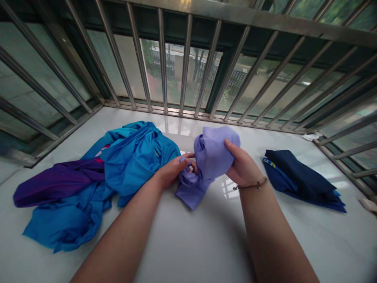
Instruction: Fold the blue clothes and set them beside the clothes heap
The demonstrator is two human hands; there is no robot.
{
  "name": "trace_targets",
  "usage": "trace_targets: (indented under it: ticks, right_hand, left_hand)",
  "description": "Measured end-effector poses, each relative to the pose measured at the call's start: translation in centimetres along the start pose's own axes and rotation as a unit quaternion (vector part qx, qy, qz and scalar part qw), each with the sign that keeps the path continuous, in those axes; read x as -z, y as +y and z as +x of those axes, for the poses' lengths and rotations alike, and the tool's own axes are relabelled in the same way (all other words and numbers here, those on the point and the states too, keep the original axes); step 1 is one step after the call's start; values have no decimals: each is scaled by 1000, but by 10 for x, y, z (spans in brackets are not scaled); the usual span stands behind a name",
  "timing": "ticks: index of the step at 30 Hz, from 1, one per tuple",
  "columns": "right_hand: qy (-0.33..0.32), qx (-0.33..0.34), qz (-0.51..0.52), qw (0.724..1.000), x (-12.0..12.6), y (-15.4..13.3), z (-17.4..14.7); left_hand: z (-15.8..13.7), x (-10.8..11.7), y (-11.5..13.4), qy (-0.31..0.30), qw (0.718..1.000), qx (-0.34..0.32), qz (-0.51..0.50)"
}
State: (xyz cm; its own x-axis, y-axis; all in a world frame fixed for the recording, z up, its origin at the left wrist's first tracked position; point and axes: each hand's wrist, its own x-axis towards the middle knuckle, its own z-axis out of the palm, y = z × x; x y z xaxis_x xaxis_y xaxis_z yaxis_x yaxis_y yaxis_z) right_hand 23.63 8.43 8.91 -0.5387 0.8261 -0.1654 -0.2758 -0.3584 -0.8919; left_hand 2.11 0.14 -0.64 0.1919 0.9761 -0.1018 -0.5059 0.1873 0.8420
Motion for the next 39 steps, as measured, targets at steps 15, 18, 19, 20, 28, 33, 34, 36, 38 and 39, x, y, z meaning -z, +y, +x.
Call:
trace_targets:
  ticks: [15, 18, 19, 20, 28, 33, 34, 36, 38, 39]
  right_hand:
    - [149, 18, -352, 924, 18, 24, 24]
    - [30, 33, -452, 891, 8, 22, 16]
    - [-22, 32, -470, 882, 4, 22, 13]
    - [-61, 36, -485, 872, 1, 22, 11]
    - [-6, 139, -560, 817, 3, 15, 16]
    - [0, 167, -414, 895, 9, 11, 15]
    - [0, 166, -366, 916, 9, 12, 15]
    - [25, 167, -251, 953, 7, 15, 18]
    - [73, 183, -118, 973, 6, 15, 21]
    - [94, 198, -54, 974, 7, 14, 23]
  left_hand:
    - [-3, 6, 6, 185, 976, -59, -100]
    - [-6, 5, 5, 158, 985, -23, -63]
    - [-7, 4, 4, 145, 988, -7, -51]
    - [-8, 4, 3, 134, 990, 5, -41]
    - [-8, 7, 2, 159, 984, -32, -66]
    - [-11, 8, 6, 168, 979, -44, -107]
    - [-11, 8, 7, 164, 979, -47, -112]
    - [-12, 7, 9, 161, 978, -50, -120]
    - [-12, 5, 10, 160, 978, -48, -127]
    - [-12, 5, 10, 163, 977, -48, -131]
